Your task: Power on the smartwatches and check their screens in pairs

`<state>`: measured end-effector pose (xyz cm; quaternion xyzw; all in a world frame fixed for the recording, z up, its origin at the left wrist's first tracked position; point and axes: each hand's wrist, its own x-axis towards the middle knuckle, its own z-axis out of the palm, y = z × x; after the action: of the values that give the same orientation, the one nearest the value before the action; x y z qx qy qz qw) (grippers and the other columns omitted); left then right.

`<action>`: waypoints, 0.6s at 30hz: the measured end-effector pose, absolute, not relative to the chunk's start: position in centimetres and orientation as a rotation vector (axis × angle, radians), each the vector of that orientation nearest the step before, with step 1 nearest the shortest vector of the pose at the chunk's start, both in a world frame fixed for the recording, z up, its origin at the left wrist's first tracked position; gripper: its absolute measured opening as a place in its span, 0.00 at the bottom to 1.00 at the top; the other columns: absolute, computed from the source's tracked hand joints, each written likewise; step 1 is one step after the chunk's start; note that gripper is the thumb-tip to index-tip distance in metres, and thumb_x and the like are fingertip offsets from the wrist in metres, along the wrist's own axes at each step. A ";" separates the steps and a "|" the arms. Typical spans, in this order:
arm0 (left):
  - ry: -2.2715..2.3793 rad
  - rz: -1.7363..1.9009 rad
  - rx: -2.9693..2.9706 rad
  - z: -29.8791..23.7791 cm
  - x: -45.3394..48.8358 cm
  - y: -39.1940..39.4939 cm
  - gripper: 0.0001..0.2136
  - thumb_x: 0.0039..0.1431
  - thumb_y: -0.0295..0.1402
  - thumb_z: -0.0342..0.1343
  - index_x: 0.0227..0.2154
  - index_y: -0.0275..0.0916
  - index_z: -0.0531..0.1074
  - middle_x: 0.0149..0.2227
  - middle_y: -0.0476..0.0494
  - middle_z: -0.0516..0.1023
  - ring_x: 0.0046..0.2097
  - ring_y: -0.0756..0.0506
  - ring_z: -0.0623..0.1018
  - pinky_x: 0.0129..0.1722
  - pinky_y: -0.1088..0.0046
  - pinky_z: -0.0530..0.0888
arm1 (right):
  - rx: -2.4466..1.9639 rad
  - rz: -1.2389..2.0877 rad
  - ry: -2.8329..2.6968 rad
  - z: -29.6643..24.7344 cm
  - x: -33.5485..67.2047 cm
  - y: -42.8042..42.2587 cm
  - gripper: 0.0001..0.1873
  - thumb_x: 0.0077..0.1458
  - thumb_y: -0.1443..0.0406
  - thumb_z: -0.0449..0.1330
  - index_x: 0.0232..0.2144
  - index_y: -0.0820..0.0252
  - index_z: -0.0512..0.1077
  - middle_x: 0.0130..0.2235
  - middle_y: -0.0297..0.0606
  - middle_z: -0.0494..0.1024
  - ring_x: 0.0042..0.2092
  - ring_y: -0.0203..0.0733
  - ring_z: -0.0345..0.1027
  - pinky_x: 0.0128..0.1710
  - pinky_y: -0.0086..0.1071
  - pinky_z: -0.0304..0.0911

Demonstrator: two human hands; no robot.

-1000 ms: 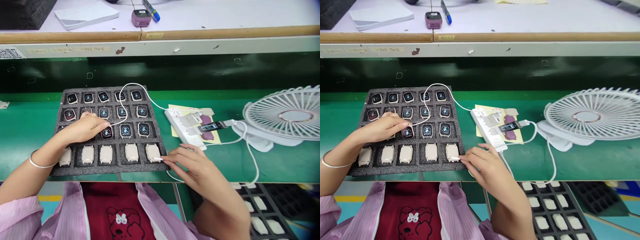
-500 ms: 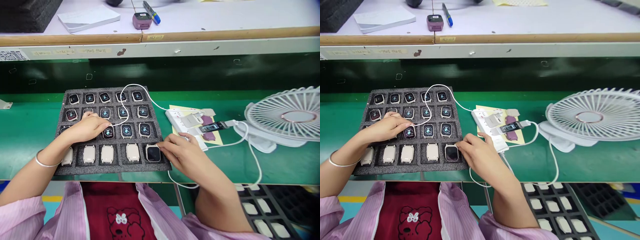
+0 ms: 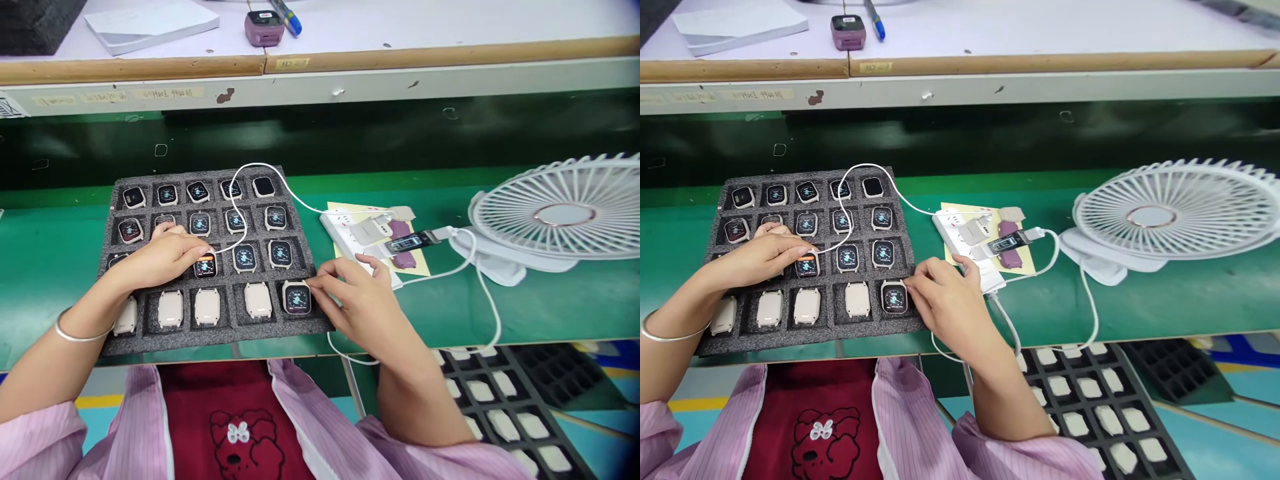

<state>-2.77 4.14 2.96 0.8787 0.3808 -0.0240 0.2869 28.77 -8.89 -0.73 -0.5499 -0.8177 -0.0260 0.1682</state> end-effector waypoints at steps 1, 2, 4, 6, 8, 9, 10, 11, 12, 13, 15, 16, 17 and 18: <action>1.020 -0.058 2.344 3.0 -2.8 4.1 0.23 0.69 0.46 0.36 0.36 0.44 0.76 0.39 0.47 0.81 0.44 0.43 0.72 0.64 0.52 0.51 | -1.563 -0.073 -2.323 -0.8 28.8 -8.9 0.13 0.66 0.67 0.52 0.34 0.56 0.75 0.37 0.38 0.76 0.38 0.43 0.71 0.56 0.47 0.50; 1.026 -0.056 2.341 2.9 -2.8 4.1 0.23 0.69 0.46 0.37 0.36 0.44 0.76 0.39 0.47 0.81 0.43 0.43 0.71 0.64 0.52 0.51 | -1.559 -0.064 -2.322 -0.8 28.8 -8.9 0.13 0.66 0.66 0.52 0.34 0.56 0.75 0.37 0.38 0.76 0.38 0.43 0.71 0.56 0.47 0.50; 1.044 -0.058 2.340 2.9 -2.8 4.1 0.23 0.69 0.47 0.37 0.35 0.44 0.76 0.36 0.47 0.80 0.42 0.43 0.71 0.63 0.52 0.52 | -1.548 -0.040 -2.316 -0.7 28.7 -9.0 0.13 0.66 0.67 0.51 0.34 0.56 0.75 0.36 0.38 0.76 0.38 0.43 0.71 0.56 0.47 0.50; 1.055 -0.049 2.341 2.8 -2.9 4.1 0.23 0.69 0.48 0.37 0.34 0.44 0.76 0.35 0.48 0.80 0.42 0.43 0.71 0.63 0.51 0.52 | -1.545 -0.018 -2.313 -0.6 28.6 -8.9 0.13 0.67 0.67 0.51 0.34 0.56 0.75 0.36 0.37 0.76 0.38 0.42 0.71 0.57 0.47 0.49; 1.058 -0.031 2.342 2.7 -2.8 4.1 0.23 0.69 0.48 0.38 0.34 0.44 0.76 0.36 0.48 0.81 0.42 0.43 0.72 0.63 0.52 0.53 | -1.553 -0.013 -2.320 -0.4 28.5 -8.8 0.13 0.66 0.68 0.51 0.34 0.56 0.75 0.36 0.36 0.76 0.38 0.42 0.71 0.57 0.46 0.48; 1.062 -0.023 2.341 2.7 -2.8 4.1 0.23 0.68 0.48 0.38 0.35 0.45 0.77 0.36 0.48 0.81 0.42 0.43 0.72 0.63 0.52 0.53 | -1.557 -0.016 -2.325 -0.4 28.5 -8.7 0.13 0.66 0.68 0.51 0.33 0.55 0.75 0.36 0.36 0.77 0.38 0.42 0.71 0.56 0.46 0.48; 1.070 -0.013 2.336 2.7 -2.7 4.1 0.22 0.68 0.48 0.39 0.35 0.45 0.77 0.37 0.49 0.82 0.42 0.43 0.73 0.63 0.52 0.54 | -1.559 -0.024 -2.331 -0.3 28.5 -8.7 0.14 0.66 0.68 0.51 0.33 0.55 0.75 0.36 0.36 0.77 0.38 0.41 0.70 0.56 0.46 0.48; 1.084 0.002 2.326 2.7 -2.6 4.0 0.21 0.67 0.47 0.41 0.36 0.45 0.78 0.36 0.49 0.82 0.41 0.43 0.73 0.63 0.51 0.54 | -1.558 -0.041 -2.336 -0.3 28.4 -8.7 0.14 0.67 0.67 0.51 0.33 0.55 0.75 0.36 0.36 0.77 0.37 0.41 0.70 0.56 0.45 0.48; 1.115 0.032 2.308 2.8 -2.5 3.9 0.19 0.66 0.47 0.44 0.36 0.45 0.78 0.34 0.49 0.82 0.40 0.43 0.74 0.63 0.51 0.56 | -1.565 -0.073 -2.334 -0.2 28.4 -8.7 0.14 0.67 0.67 0.51 0.33 0.55 0.75 0.36 0.36 0.77 0.37 0.41 0.70 0.56 0.45 0.48; 1.172 0.084 2.288 2.9 -2.4 3.8 0.18 0.65 0.47 0.47 0.36 0.44 0.79 0.33 0.49 0.82 0.38 0.44 0.75 0.62 0.51 0.58 | -1.581 -0.122 -2.318 -0.1 28.2 -8.8 0.15 0.67 0.67 0.51 0.32 0.55 0.74 0.36 0.36 0.78 0.37 0.41 0.70 0.55 0.45 0.49; 1.326 0.259 2.252 3.4 -2.3 3.5 0.14 0.62 0.46 0.52 0.35 0.44 0.79 0.31 0.49 0.82 0.35 0.44 0.76 0.58 0.53 0.63 | -1.635 -0.242 -2.245 0.3 27.9 -9.0 0.15 0.68 0.66 0.52 0.30 0.56 0.73 0.35 0.36 0.79 0.36 0.41 0.71 0.55 0.45 0.49; 1.401 0.379 2.231 3.7 -2.4 3.4 0.12 0.61 0.45 0.54 0.34 0.44 0.79 0.32 0.49 0.82 0.35 0.44 0.77 0.56 0.55 0.67 | -1.657 -0.290 -2.195 0.6 27.6 -9.2 0.14 0.68 0.66 0.53 0.29 0.56 0.73 0.35 0.36 0.79 0.36 0.41 0.72 0.55 0.45 0.49; 1.461 0.521 2.199 4.1 -2.7 3.2 0.11 0.59 0.44 0.57 0.33 0.44 0.79 0.34 0.49 0.82 0.37 0.43 0.77 0.53 0.58 0.69 | -1.659 -0.311 -2.152 0.9 27.3 -9.4 0.13 0.67 0.66 0.55 0.30 0.56 0.73 0.35 0.36 0.80 0.37 0.41 0.72 0.55 0.45 0.50; 1.499 0.694 2.139 4.5 -3.1 3.0 0.09 0.58 0.43 0.59 0.33 0.45 0.79 0.36 0.49 0.82 0.38 0.43 0.77 0.50 0.60 0.71 | -1.633 -0.291 -2.131 1.3 27.0 -9.7 0.11 0.67 0.66 0.56 0.31 0.56 0.73 0.35 0.36 0.80 0.37 0.41 0.73 0.55 0.45 0.50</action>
<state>-3.12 3.00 4.47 0.7724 0.5415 0.2507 0.2178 26.95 -9.66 1.26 -0.5901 -0.7699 -0.1052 0.2190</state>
